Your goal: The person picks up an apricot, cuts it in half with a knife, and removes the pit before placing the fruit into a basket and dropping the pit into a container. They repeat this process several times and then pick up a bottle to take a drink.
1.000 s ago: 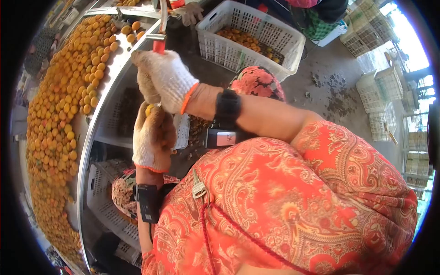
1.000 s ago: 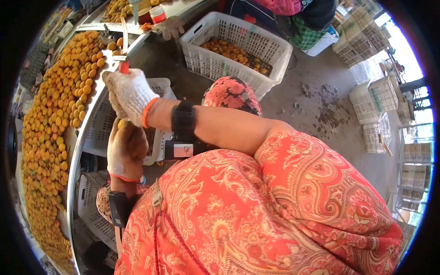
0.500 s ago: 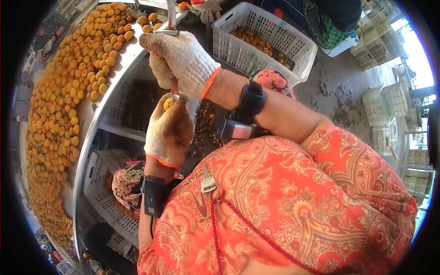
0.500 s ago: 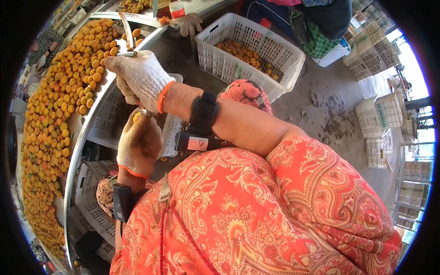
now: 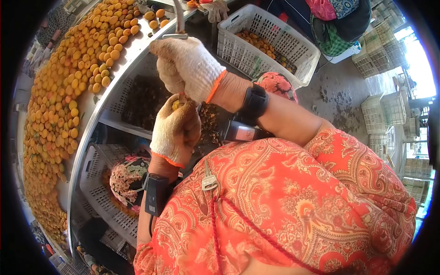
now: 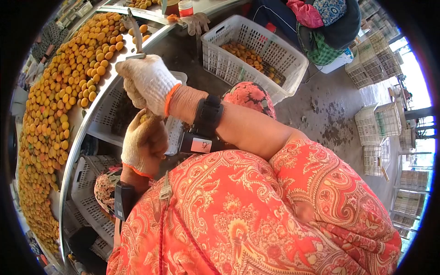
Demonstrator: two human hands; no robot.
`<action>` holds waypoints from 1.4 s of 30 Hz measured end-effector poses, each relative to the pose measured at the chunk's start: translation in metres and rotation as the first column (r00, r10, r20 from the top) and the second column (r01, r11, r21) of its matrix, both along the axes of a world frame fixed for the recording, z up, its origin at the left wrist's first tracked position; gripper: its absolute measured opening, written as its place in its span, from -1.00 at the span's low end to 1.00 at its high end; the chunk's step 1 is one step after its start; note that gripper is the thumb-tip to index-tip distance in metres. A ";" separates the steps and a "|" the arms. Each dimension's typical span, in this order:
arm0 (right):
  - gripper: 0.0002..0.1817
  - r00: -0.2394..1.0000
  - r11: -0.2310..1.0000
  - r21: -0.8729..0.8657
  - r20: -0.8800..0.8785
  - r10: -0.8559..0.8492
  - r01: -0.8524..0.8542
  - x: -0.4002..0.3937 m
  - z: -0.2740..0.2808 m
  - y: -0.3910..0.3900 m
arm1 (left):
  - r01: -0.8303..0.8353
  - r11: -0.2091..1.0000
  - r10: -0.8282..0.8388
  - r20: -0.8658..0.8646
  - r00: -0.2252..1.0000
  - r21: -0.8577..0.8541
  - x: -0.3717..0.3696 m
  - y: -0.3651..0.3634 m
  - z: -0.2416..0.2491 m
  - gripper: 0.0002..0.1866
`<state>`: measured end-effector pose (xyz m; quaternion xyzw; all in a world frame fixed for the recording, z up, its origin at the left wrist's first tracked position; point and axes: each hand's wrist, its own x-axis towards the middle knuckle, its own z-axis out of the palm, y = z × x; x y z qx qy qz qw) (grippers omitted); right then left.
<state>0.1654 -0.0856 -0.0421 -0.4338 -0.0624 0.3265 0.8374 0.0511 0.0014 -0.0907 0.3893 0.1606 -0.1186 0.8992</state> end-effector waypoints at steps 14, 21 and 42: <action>-0.51 0.925 0.967 0.251 -0.376 0.054 0.046 0.017 -0.023 -0.007 | -0.029 0.966 -0.009 0.144 0.990 0.258 -0.001 0.003 0.005 -0.54; -0.50 0.886 0.944 0.311 -0.461 0.048 0.111 0.027 -0.041 0.000 | -0.046 0.989 0.036 0.071 0.997 0.142 0.007 0.010 0.002 -0.70; -0.51 0.946 0.814 0.574 -0.212 0.245 -0.082 0.031 -0.038 0.003 | -0.098 0.942 0.106 0.006 0.994 -0.320 0.014 0.007 -0.004 -0.68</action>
